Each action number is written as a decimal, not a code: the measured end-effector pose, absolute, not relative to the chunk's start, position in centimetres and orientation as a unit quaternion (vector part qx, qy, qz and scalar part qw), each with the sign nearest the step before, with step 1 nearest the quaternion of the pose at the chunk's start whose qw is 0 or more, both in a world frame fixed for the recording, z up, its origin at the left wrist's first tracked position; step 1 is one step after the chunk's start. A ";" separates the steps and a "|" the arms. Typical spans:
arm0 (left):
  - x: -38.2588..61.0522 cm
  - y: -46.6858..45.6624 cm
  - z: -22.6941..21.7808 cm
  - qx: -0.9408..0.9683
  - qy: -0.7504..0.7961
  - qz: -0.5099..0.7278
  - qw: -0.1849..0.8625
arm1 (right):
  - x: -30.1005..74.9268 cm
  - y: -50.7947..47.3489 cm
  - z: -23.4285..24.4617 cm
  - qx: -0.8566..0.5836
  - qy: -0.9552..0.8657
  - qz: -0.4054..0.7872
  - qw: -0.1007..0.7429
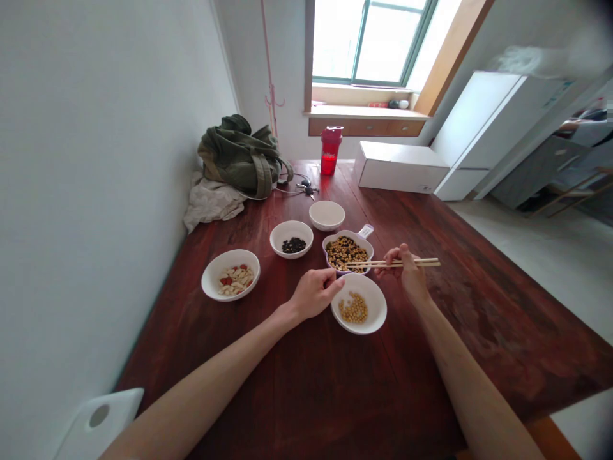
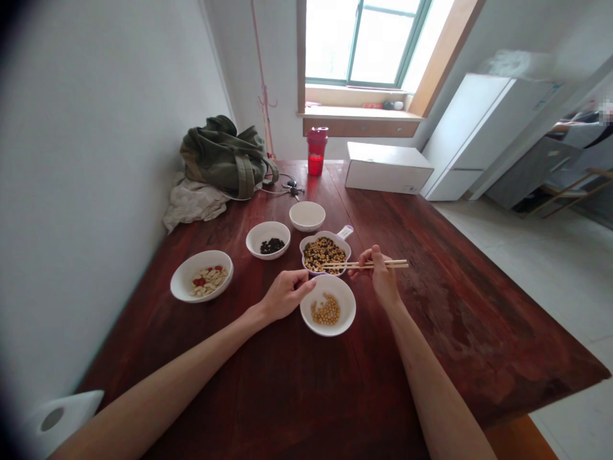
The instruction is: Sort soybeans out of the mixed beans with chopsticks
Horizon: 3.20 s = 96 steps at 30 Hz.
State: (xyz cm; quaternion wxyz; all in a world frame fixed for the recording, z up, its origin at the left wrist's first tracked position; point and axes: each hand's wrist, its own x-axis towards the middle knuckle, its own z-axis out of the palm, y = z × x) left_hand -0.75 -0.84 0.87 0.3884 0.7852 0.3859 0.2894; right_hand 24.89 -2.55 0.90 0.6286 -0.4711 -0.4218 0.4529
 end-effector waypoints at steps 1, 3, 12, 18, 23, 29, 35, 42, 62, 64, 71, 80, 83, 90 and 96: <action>-0.7 -0.9 0.9 0.785 0.386 0.289 0.388 | 24.9 -2.6 0.9 -0.470 -0.421 0.454 0.629; -0.7 -0.9 0.9 0.786 0.387 0.288 0.387 | 24.8 -2.6 0.9 -0.468 -0.420 0.453 0.632; -0.8 -0.8 0.9 0.783 0.389 0.290 0.390 | 25.5 -2.6 1.5 -0.444 -0.409 0.444 0.662; -0.8 -0.7 0.8 0.785 0.387 0.285 0.392 | 26.1 -3.3 2.9 -0.381 -0.404 0.491 0.671; -0.8 -0.7 0.9 0.780 0.376 0.289 0.408 | 26.2 -3.7 3.5 -0.378 -0.417 0.512 0.649; -0.8 -0.6 0.7 0.782 0.373 0.288 0.407 | 26.0 -3.4 3.3 -0.371 -0.401 0.516 0.660; -0.7 -0.6 0.6 0.785 0.375 0.285 0.402 | 24.6 -2.8 1.7 -0.407 -0.381 0.489 0.671; -0.8 -0.6 0.4 0.781 0.371 0.294 0.406 | 24.1 -2.7 0.5 -0.424 -0.418 0.476 0.647; -0.8 -0.5 0.4 0.788 0.372 0.288 0.397 | 24.3 -2.7 0.9 -0.459 -0.420 0.450 0.641; -0.7 -0.5 0.4 0.788 0.373 0.287 0.396 | 24.3 -2.7 0.9 -0.465 -0.423 0.444 0.639; -0.8 -0.6 0.5 0.788 0.376 0.285 0.396 | 24.4 -3.0 1.3 -0.480 -0.430 0.439 0.627; -0.8 -0.7 0.6 0.788 0.377 0.280 0.398 | 24.0 -3.2 1.7 -0.487 -0.440 0.420 0.627; -0.8 -0.7 0.7 0.787 0.376 0.282 0.400 | 24.0 -3.1 1.7 -0.490 -0.441 0.415 0.628; -0.8 -0.7 0.7 0.779 0.377 0.292 0.406 | 24.0 -3.3 2.0 -0.492 -0.441 0.412 0.628; -0.8 -0.6 0.6 0.784 0.375 0.288 0.403 | 23.7 -3.4 2.1 -0.491 -0.443 0.409 0.629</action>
